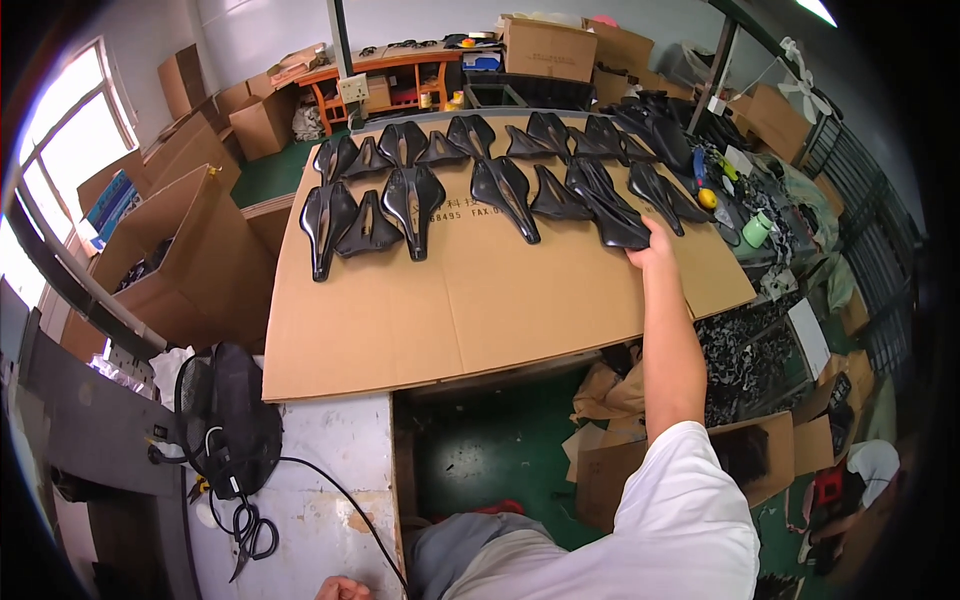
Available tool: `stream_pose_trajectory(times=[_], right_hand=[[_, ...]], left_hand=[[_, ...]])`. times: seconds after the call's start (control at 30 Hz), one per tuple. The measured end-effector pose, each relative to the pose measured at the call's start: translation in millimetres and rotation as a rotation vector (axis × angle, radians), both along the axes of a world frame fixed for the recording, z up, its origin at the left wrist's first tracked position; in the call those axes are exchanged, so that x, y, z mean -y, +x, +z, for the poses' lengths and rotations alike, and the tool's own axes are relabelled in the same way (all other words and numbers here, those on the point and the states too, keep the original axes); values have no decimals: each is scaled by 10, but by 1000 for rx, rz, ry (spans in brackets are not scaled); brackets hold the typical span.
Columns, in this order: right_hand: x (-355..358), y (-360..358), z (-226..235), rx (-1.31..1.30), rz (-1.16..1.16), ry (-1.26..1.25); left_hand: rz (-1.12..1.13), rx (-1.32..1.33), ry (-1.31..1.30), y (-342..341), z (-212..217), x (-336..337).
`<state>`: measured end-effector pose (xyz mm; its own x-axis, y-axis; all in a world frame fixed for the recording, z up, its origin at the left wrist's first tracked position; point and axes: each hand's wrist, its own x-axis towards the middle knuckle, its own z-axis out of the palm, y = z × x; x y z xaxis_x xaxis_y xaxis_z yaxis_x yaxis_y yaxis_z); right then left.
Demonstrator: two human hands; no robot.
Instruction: Organizing bicycle saddles on a workbench and stacking them into a drying chamber.
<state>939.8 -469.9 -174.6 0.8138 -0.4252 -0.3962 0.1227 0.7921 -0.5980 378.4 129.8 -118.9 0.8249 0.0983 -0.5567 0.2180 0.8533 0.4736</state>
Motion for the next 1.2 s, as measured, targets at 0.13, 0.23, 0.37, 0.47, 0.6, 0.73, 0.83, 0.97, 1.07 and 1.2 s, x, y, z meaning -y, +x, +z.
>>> stream_pose_trajectory(times=[0.13,0.23,0.37,0.47,0.6,0.73,0.83,0.97,1.07,1.2], right_hand=[[-244,145,63,-190,70,-261],[-291,169,61,-86,-9,-212],[-597,85,54,-13,-129,-235],[-621,-31,23,2,-246,-137],[-246,-135,-22,209,-319,-154],[901,-164,367,258,-402,-193],[1778,25,495,147,-356,-161],[2948,154,875,84,-397,-319],[2307,547,-155,-537,-431,-157],[2972,424,76,-45,-293,-193]], left_hand=[[-35,28,8,135,70,67],[-50,21,13,170,-15,44],[-36,14,43,157,0,38],[-16,5,41,103,9,13],[58,-26,79,30,-9,-96],[106,7,165,-60,57,-184],[146,-21,207,-131,85,-269],[199,-13,189,-222,-131,-506],[317,-46,390,-262,264,-64],[250,35,327,-224,121,-112]])
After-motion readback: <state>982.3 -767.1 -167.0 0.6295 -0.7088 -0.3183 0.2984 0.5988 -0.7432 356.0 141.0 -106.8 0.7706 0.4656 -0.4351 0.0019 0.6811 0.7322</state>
